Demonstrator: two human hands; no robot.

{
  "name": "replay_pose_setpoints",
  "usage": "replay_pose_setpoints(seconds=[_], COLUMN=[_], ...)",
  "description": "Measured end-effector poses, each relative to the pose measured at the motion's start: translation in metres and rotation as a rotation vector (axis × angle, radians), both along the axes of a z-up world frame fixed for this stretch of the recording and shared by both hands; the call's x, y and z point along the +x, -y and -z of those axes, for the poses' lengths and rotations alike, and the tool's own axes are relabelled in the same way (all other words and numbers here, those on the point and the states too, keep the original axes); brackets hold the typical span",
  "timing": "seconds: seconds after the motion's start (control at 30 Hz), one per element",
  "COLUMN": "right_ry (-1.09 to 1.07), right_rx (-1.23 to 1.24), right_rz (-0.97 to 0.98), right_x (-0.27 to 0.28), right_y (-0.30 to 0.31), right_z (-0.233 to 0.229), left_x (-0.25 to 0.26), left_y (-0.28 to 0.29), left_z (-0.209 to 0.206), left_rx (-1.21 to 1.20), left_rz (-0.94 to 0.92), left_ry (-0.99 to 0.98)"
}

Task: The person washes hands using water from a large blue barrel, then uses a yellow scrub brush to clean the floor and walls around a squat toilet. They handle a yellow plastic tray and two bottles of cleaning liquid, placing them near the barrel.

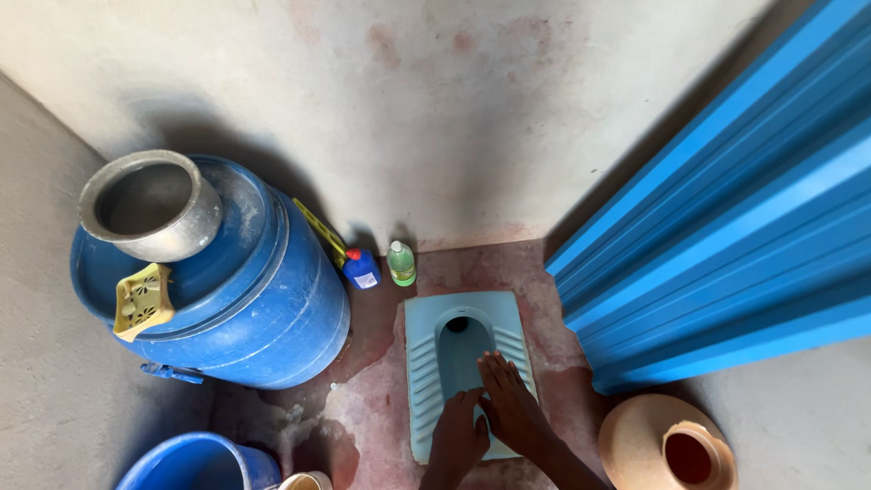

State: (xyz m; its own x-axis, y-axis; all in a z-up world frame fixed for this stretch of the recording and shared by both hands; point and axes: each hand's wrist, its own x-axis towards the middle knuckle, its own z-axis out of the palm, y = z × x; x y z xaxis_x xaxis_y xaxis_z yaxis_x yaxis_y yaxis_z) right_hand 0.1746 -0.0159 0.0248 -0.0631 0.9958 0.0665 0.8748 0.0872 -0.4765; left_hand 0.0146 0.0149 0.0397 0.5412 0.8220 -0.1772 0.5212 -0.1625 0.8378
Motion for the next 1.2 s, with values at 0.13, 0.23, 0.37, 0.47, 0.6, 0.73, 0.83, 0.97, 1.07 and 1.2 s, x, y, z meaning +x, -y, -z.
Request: replay_pose_setpoints(seconds=[0.13,0.23,0.37,0.47,0.6,0.73,0.83,0.97,1.07,1.2], right_ry=[-0.007,-0.016,-0.026,-0.007,-0.025,-0.029,-0.037,-0.035,-0.045,-0.036], right_rx=[-0.048,-0.016,-0.055,-0.047,-0.022,-0.128,-0.124,-0.213,-0.226,-0.217], right_rz=[-0.008,-0.02,0.013,0.034,0.08,0.119,0.106,0.055,0.02,-0.025], right_x=[0.002,0.006,0.015,0.026,0.034,0.036,0.032,0.022,0.016,0.007], right_y=[-0.022,-0.043,-0.075,-0.117,-0.158,-0.211,-0.247,-0.288,-0.318,-0.352], right_z=[-0.002,0.004,0.023,0.04,0.057,0.068,0.081,0.098,0.117,0.145], left_x=[0.004,0.012,0.024,0.034,0.047,0.053,0.05,0.041,0.037,0.031], left_y=[-0.019,-0.041,-0.072,-0.114,-0.164,-0.215,-0.246,-0.284,-0.312,-0.344], left_z=[-0.019,-0.014,0.015,0.045,0.082,0.098,0.106,0.118,0.139,0.169], left_rx=[0.007,-0.012,-0.018,0.007,0.049,0.058,0.008,0.011,0.019,-0.001], left_rz=[0.027,0.029,0.003,-0.017,-0.064,-0.052,-0.039,-0.051,-0.037,-0.022], left_ry=[-0.059,-0.061,-0.051,0.018,0.07,0.01,-0.08,-0.098,-0.188,-0.303])
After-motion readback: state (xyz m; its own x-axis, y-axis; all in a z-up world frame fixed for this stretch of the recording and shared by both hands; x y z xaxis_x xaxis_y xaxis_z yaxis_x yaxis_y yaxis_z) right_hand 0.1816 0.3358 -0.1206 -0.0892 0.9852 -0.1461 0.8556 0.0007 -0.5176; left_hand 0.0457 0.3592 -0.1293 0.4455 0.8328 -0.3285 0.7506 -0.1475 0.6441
